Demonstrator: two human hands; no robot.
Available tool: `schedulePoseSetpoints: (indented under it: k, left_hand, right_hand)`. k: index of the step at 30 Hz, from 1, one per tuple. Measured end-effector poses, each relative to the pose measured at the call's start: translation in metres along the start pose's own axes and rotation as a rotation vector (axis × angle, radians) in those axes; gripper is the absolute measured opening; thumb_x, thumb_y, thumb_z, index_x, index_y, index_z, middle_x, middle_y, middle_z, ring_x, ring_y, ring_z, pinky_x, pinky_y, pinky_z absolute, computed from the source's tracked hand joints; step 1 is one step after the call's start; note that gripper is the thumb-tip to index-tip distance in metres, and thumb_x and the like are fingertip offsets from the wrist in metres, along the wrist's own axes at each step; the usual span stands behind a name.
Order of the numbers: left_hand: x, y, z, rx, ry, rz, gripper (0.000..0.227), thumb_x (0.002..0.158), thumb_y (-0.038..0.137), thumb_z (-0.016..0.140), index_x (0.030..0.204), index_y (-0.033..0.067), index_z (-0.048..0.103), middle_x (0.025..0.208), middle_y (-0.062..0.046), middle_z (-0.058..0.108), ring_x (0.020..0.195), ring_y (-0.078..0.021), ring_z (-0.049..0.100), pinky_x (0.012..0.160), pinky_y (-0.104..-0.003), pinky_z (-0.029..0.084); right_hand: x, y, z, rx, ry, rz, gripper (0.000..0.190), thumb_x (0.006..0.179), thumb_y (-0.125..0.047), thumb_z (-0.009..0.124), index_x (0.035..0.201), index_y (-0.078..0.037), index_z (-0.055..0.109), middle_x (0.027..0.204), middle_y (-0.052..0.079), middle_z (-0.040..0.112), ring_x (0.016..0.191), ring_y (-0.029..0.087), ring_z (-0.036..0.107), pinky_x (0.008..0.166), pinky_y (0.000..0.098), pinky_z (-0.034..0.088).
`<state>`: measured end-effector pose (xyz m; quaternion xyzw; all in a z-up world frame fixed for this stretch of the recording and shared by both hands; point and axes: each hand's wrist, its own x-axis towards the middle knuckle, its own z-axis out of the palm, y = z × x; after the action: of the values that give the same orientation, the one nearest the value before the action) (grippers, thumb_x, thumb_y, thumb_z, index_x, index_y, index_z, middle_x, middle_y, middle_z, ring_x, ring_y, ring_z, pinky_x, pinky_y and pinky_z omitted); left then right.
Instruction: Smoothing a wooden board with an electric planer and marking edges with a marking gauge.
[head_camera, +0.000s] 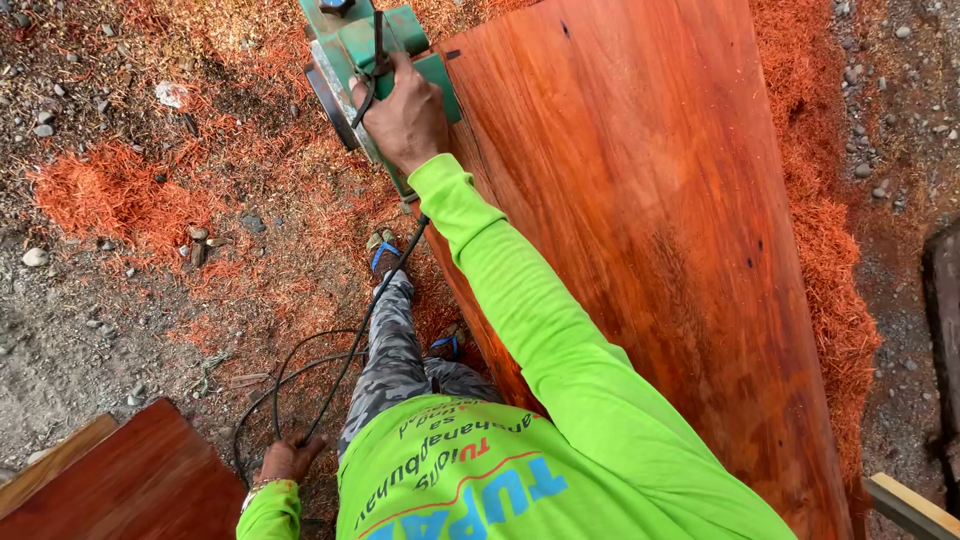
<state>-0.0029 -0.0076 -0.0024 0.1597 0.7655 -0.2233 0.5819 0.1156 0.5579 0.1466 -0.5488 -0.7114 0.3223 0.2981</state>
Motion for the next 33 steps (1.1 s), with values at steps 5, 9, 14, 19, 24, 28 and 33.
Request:
schedulePoseSetpoints:
  k: [5, 9, 14, 19, 24, 28, 33]
  left_hand:
    - [0.013, -0.022, 0.005, -0.080, 0.196, 0.018, 0.064, 0.082, 0.072, 0.063, 0.113, 0.0188, 0.081, 0.116, -0.017, 0.076, 0.108, -0.0391, 0.069, 0.095, -0.052, 0.052]
    - [0.011, -0.025, 0.002, -0.362, 0.356, 0.065, 0.050, 0.100, 0.054, 0.063, 0.105, 0.0067, 0.079, 0.099, -0.020, 0.078, 0.089, -0.0372, 0.072, 0.082, -0.048, 0.057]
    - [0.029, -0.034, 0.000, -0.342, 0.426, 0.174, 0.050, 0.100, 0.057, 0.056, 0.112, 0.0138, 0.078, 0.104, -0.023, 0.074, 0.092, -0.0418, 0.068, 0.080, -0.052, 0.055]
    - [0.027, -0.026, 0.006, -0.483, 0.424, 0.263, 0.031, 0.095, 0.035, 0.074, 0.113, 0.0105, 0.077, 0.084, -0.013, 0.073, 0.072, -0.0281, 0.063, 0.069, -0.039, 0.049]
    - [0.051, -0.009, 0.028, -0.242, 0.385, 0.436, 0.021, 0.090, 0.033, 0.073, 0.108, 0.0240, 0.080, 0.126, -0.013, 0.071, 0.123, -0.0383, 0.063, 0.108, -0.052, 0.051]
    - [0.026, 0.029, 0.040, -0.114, 0.416, 0.590, 0.024, 0.087, 0.026, 0.076, 0.108, 0.0157, 0.081, 0.130, -0.019, 0.068, 0.120, -0.0441, 0.065, 0.106, -0.054, 0.054]
    - [0.007, 0.065, 0.061, 0.120, 0.370, 0.806, 0.020, 0.091, 0.028, 0.072, 0.103, 0.0141, 0.080, 0.129, -0.023, 0.067, 0.120, -0.0489, 0.063, 0.108, -0.057, 0.051]
  right_hand:
    - [0.018, 0.011, 0.012, 0.004, -0.017, -0.032, 0.021, 0.082, -0.027, 0.071, 0.093, -0.010, 0.066, 0.072, 0.004, 0.076, 0.057, 0.021, 0.074, 0.057, 0.0368, 0.064]
    - [0.012, 0.006, -0.021, 0.505, -0.446, 0.197, 0.037, 0.089, -0.009, 0.077, 0.123, -0.001, 0.065, 0.061, 0.002, 0.069, 0.039, 0.010, 0.062, 0.034, 0.0239, 0.049]
    - [-0.034, 0.032, -0.046, 0.433, -0.353, -0.027, 0.048, 0.093, -0.011, 0.074, 0.135, 0.002, 0.054, 0.077, 0.010, 0.073, 0.038, 0.009, 0.054, 0.030, 0.0238, 0.048]
    - [-0.163, 0.035, -0.146, 0.364, -0.375, -0.075, 0.024, 0.097, -0.023, 0.073, 0.106, -0.005, 0.060, 0.068, 0.000, 0.061, 0.039, 0.011, 0.051, 0.032, 0.0278, 0.046]
    - [-0.334, 0.053, -0.245, 0.111, -0.298, 0.422, 0.040, 0.083, -0.036, 0.082, 0.098, -0.002, 0.068, 0.082, 0.023, 0.069, 0.076, 0.034, 0.070, 0.070, 0.0492, 0.055]
    - [-0.459, 0.099, -0.296, 0.026, -0.222, 0.509, 0.041, 0.080, -0.038, 0.085, 0.096, -0.003, 0.070, 0.082, 0.022, 0.072, 0.075, 0.036, 0.073, 0.068, 0.0469, 0.058]
    - [-0.593, 0.145, -0.337, -0.031, -0.114, 0.542, 0.032, 0.077, -0.025, 0.090, 0.090, -0.002, 0.072, 0.084, 0.019, 0.076, 0.084, 0.036, 0.075, 0.074, 0.0454, 0.058]
